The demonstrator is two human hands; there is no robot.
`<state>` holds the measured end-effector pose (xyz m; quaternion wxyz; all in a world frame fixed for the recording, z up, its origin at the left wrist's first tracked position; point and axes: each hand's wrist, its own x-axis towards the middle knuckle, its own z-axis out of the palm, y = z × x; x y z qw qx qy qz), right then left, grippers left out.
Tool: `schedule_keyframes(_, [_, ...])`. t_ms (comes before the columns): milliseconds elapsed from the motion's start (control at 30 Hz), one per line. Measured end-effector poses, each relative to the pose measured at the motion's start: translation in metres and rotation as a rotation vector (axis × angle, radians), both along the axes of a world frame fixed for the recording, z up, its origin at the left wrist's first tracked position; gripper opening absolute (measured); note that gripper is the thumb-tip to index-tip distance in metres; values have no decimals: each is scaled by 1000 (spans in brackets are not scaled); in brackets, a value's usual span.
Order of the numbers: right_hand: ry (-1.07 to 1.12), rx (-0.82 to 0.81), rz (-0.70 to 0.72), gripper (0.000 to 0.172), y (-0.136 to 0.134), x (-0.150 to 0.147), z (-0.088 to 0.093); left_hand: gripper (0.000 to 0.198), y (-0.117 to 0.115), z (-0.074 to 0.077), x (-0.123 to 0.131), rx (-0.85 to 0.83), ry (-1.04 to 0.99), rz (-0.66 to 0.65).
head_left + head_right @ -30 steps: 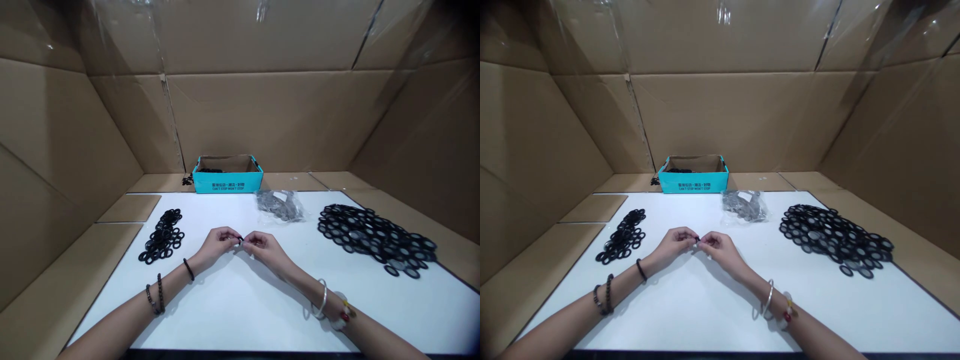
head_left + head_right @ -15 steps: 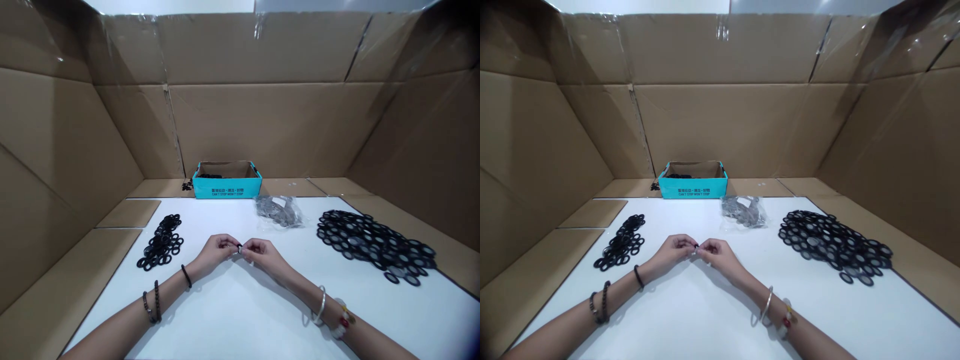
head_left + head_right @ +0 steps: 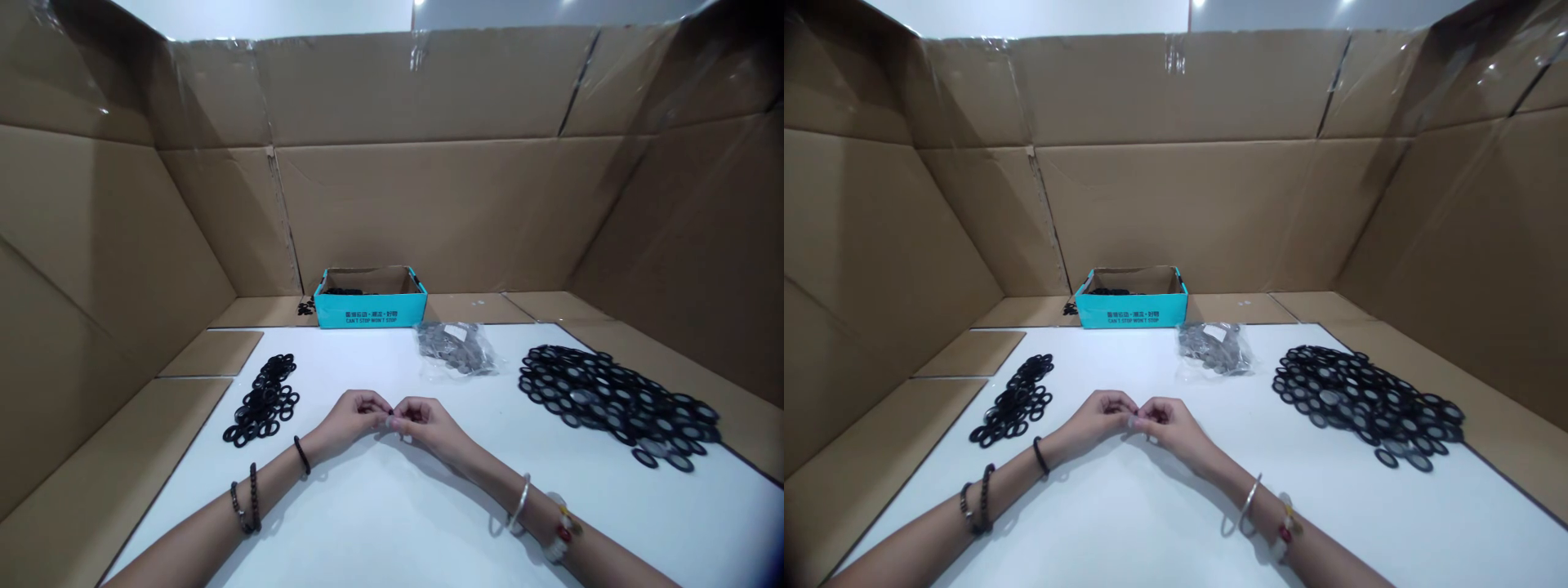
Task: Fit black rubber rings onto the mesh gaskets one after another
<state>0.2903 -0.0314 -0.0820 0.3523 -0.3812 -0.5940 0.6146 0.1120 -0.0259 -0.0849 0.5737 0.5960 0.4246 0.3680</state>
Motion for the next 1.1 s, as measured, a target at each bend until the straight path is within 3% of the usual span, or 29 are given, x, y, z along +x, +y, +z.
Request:
schedule_keyframes(400, [-37, 19, -18, 31, -2, 2, 1, 14, -1, 4, 0, 22, 55, -17])
schedule_keyframes(800, [8, -74, -85, 43, 1, -1, 5, 26, -2, 8, 4, 11, 96, 18])
schedule_keyframes(1100, [11, -24, -64, 39, 0, 0, 3, 25, -4, 15, 3, 65, 150, -15])
